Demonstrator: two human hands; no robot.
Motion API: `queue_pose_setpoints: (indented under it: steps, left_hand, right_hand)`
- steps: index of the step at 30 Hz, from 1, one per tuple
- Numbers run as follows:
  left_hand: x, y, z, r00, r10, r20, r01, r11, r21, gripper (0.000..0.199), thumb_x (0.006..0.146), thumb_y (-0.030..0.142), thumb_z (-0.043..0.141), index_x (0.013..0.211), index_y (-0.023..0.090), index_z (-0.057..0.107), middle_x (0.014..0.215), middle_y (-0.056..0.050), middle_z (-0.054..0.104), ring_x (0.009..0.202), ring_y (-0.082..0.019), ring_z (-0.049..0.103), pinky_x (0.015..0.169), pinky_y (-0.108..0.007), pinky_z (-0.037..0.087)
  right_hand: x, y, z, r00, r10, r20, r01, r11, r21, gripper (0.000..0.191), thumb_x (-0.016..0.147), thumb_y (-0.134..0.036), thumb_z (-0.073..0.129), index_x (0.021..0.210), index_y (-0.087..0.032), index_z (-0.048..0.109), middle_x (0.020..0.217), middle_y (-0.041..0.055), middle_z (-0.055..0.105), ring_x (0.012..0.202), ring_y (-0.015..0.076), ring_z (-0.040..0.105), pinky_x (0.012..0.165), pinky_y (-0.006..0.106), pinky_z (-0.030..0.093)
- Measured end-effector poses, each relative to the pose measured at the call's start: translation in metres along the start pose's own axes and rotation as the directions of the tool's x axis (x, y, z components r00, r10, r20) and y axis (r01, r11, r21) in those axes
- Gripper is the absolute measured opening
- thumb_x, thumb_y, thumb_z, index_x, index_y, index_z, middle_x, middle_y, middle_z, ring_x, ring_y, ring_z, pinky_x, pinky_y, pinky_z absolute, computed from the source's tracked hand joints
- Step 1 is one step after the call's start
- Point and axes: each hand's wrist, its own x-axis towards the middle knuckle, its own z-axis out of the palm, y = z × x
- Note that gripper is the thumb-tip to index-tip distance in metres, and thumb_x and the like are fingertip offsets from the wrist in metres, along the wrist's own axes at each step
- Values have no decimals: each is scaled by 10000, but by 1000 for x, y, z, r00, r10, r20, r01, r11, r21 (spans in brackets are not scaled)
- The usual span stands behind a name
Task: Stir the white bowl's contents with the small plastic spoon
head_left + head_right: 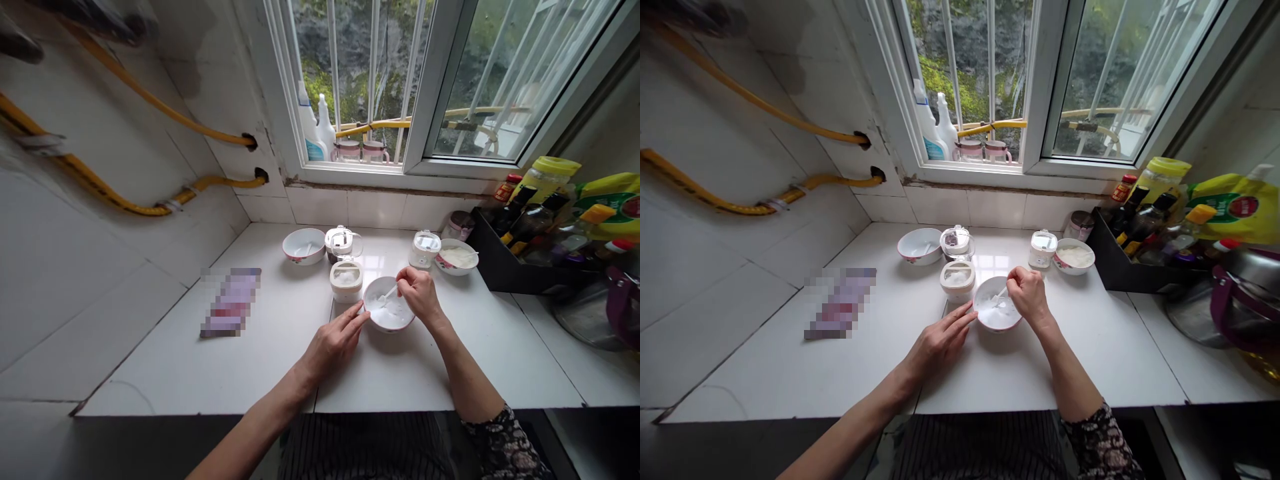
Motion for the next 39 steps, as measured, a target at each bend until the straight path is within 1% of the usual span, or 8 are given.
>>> queue_pose_setpoints:
  steps: [5, 13, 18, 29, 32, 34, 37, 39]
  left_hand:
    - [0, 0, 1, 1000, 4, -12, -4, 1000, 7, 450, 954, 52, 449, 1377, 187, 520, 1359, -146, 621, 1174, -226, 671, 902, -318, 625]
    - [1, 1, 1, 1000, 4, -11, -4, 1000, 8, 414, 944, 31, 441, 1323, 156, 550, 1334, -169, 631, 1182, -229, 666, 915, -327, 621]
    - [3, 2, 0, 1000, 16, -20, -16, 1000, 22, 398, 945, 29, 436, 1305, 146, 558, 1312, -172, 645, 1183, -227, 665, 919, -316, 617]
    - [2, 1, 0, 1000, 4, -15, -4, 1000, -2, 439, 943, 29, 436, 1346, 167, 539, 1343, -153, 630, 1204, -231, 652, 929, -332, 619]
    - [2, 1, 1, 1000, 8, -22, -8, 1000, -3, 431, 940, 26, 439, 1336, 157, 546, 1344, -166, 627, 1200, -234, 655, 921, -326, 620]
    - [2, 1, 1, 1000, 8, -22, -8, 1000, -2, 434, 941, 27, 440, 1341, 160, 544, 1347, -165, 625, 1195, -233, 657, 922, -322, 618]
    - [1, 0, 2, 1000, -1, -14, 1, 1000, 1, 450, 947, 40, 443, 1367, 177, 530, 1363, -150, 617, 1197, -231, 657, 932, -323, 613]
    - [0, -1, 2, 1000, 2, -15, -2, 1000, 8, 462, 948, 43, 445, 1382, 186, 519, 1367, -144, 616, 1192, -230, 660, 931, -323, 613]
  right_hand:
    - [-1, 1, 3, 994, 101, 52, -109, 978, 178, 124, 665, -223, 478, 619, -220, 593, 466, -15, 611, 483, 159, 573, 562, 267, 443]
    - [3, 2, -2, 969, 241, 59, -243, 870, 430, 107, 623, -268, 515, 617, -205, 602, 449, -13, 602, 468, 147, 535, 533, 271, 446]
    - [4, 2, -3, 966, 256, 42, -247, 859, 449, 105, 610, -253, 521, 601, -199, 611, 442, -13, 603, 459, 136, 523, 523, 262, 435]
    - [6, 6, -4, 959, 274, 75, -269, 787, 556, 89, 622, -272, 570, 639, -196, 614, 471, -7, 622, 477, 142, 550, 554, 286, 468]
    - [6, 4, 2, 966, 255, 43, -232, 780, 581, 127, 670, -315, 606, 714, -196, 610, 538, 11, 668, 526, 155, 597, 599, 305, 497]
    - [4, -1, 8, 979, 204, -11, -160, 799, 579, 159, 734, -354, 607, 778, -201, 598, 598, 21, 695, 588, 174, 646, 644, 324, 520]
    - [-1, -13, 18, 990, 73, -123, -1, 865, 501, 155, 863, -358, 555, 890, -210, 591, 728, 38, 732, 711, 195, 700, 729, 355, 537]
    - [-5, -20, 23, 979, -92, -182, 151, 927, 342, 110, 918, -306, 527, 933, -218, 591, 793, 46, 744, 770, 206, 706, 808, 390, 524]
